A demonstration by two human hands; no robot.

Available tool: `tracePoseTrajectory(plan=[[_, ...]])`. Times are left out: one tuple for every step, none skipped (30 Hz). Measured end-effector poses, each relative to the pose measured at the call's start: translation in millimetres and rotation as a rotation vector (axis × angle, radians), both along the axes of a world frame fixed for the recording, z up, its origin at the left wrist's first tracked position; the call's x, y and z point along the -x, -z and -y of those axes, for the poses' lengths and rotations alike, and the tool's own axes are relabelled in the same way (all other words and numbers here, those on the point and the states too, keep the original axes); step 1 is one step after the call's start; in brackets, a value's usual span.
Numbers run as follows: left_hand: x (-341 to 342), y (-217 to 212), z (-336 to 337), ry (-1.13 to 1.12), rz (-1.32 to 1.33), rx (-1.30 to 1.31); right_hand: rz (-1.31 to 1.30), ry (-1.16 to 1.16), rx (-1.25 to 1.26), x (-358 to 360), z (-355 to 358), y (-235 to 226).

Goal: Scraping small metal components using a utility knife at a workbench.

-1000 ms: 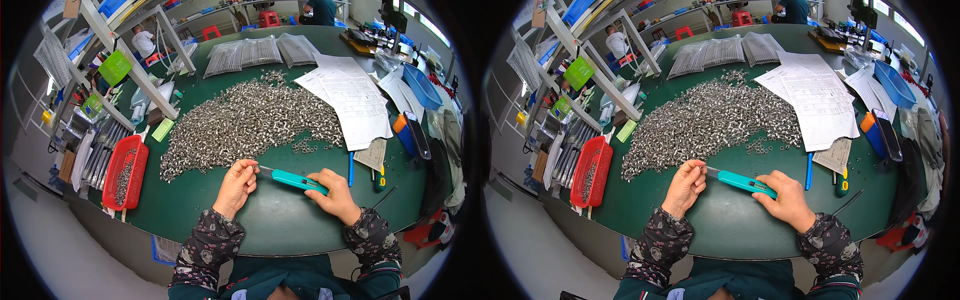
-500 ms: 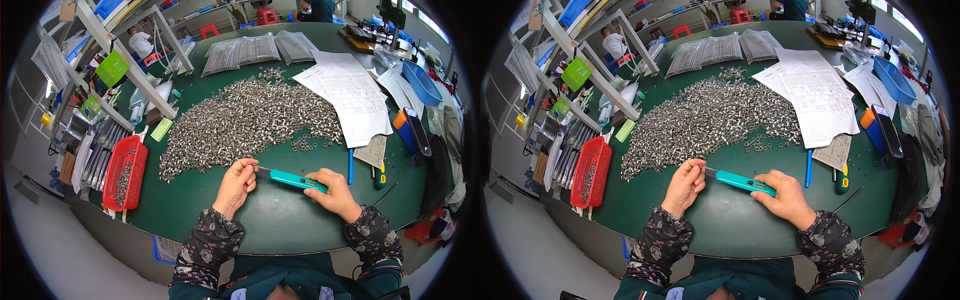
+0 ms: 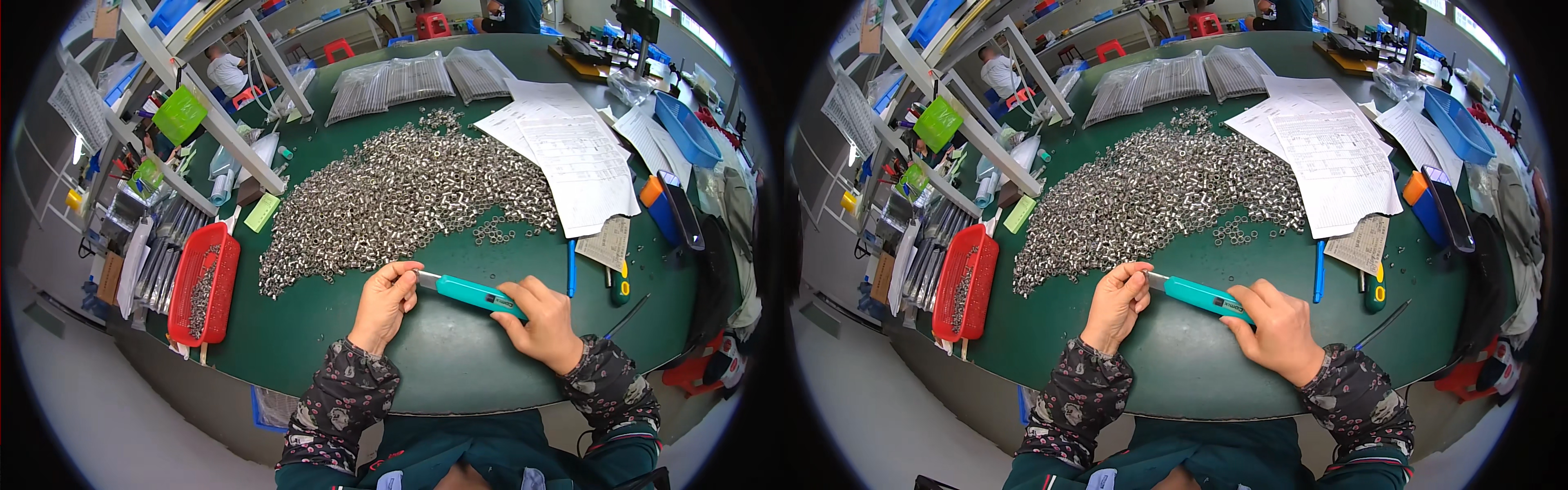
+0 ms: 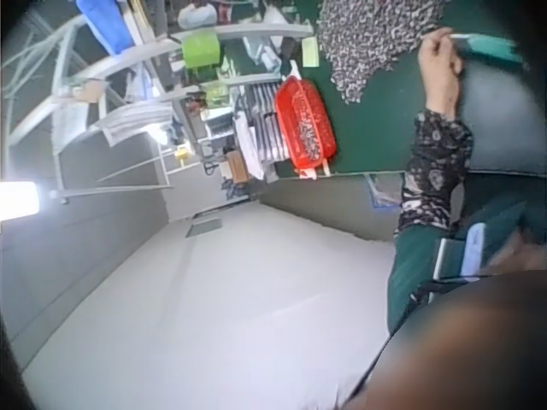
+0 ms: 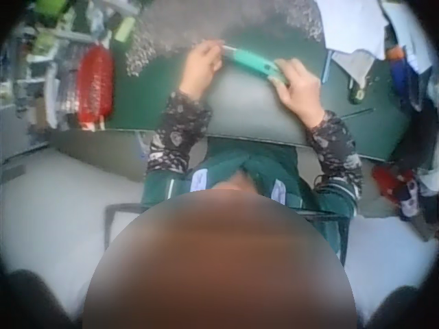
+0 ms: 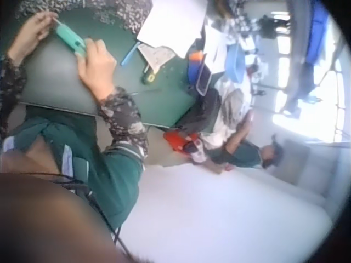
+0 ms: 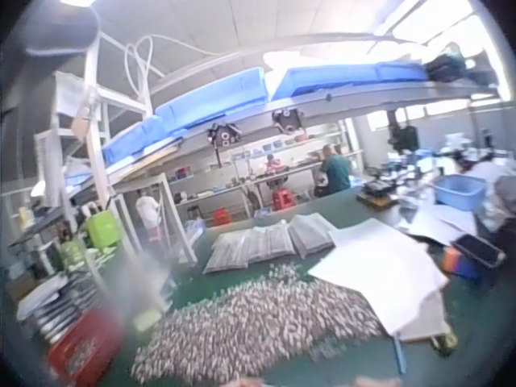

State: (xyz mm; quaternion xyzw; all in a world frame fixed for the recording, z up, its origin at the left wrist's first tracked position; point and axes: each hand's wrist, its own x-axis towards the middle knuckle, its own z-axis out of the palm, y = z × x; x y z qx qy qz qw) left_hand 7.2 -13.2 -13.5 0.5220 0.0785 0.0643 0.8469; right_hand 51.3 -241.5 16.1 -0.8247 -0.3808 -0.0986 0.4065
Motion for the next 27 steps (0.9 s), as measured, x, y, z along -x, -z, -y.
tracePoseTrajectory(plan=[[0, 0, 0, -0.003, 0.018, 0.058, 0.098, 0.019, 0.001, 1, -1, 0], [1, 0, -1, -0.005, 0.019, 0.058, 0.099, 0.016, 0.001, 0, -1, -1], [1, 0, -1, -0.033, -0.005, 0.090, 0.109, 0.032, -0.056, -3, -1, -2], [2, 0, -2, -0.062, -0.028, 0.123, 0.118, 0.047, -0.112, -6, 0, -2], [2, -1, -2, -0.066, -0.025, 0.125, 0.075, 0.058, -0.107, -7, 2, -1], [1, -2, -2, -0.047, -0.012, 0.134, 0.076, 0.058, -0.106, -7, 2, 0], [0, -2, -2, -0.029, 0.001, 0.143, 0.070, 0.045, -0.106, -8, 2, 1], [0, -2, -3, -0.029, 0.001, 0.143, 0.064, 0.032, -0.107, -8, 1, 2], [1, -2, -5, -0.017, -0.008, 0.121, 0.064, 0.031, -0.106, -8, 1, 2], [1, -2, -6, -0.005, -0.017, 0.099, 0.042, 0.021, -0.087, -8, 1, 2], [1, -2, -6, -0.005, -0.017, 0.099, 0.019, 0.011, -0.068, -8, 1, 2], [0, -2, -7, -0.007, -0.017, 0.091, 0.018, 0.010, -0.068, -8, 1, 2], [0, -2, -7, -0.009, -0.016, 0.083, -0.015, 0.000, -0.054, -9, 2, 2], [0, -3, -5, -0.009, -0.018, 0.082, -0.048, -0.009, -0.041, -9, 2, 2], [-1, -6, -2, -0.043, -0.005, 0.058, -0.049, -0.007, -0.041, -9, 2, 3], [-1, -7, 0, -0.077, 0.007, 0.034, -0.076, -0.016, -0.041, -10, 3, 4], [-2, -4, -1, -0.074, 0.006, 0.034, -0.102, -0.025, -0.042, -11, 3, 5], [-2, 0, -3, -0.067, 0.011, 0.013, -0.102, -0.024, -0.043, -11, 3, 5], [-1, 1, -4, -0.060, 0.017, -0.008, -0.130, -0.035, -0.042, -11, 4, 5], [-1, 1, -4, -0.058, 0.017, -0.009, -0.159, -0.046, -0.040, -12, 5, 5], [-1, 1, -4, -0.062, 0.016, -0.021, -0.160, -0.048, -0.041, -12, 4, 5], [0, 1, -4, -0.066, 0.015, -0.034, -0.182, -0.052, -0.028, -12, 3, 5], [0, 1, -4, -0.068, 0.014, -0.035, -0.205, -0.056, -0.016, -12, 3, 5], [0, 0, -4, -0.071, 0.009, -0.045, -0.204, -0.053, -0.015, -12, 3, 4], [0, 0, -3, -0.074, 0.004, -0.056, -0.230, -0.058, -0.001, -12, 4, 2], [0, -2, -2, -0.072, 0.004, -0.055, -0.257, -0.064, 0.014, -12, 4, 2], [0, -4, 0, -0.094, -0.004, -0.093, -0.257, -0.063, 0.013, -12, 4, 2]])
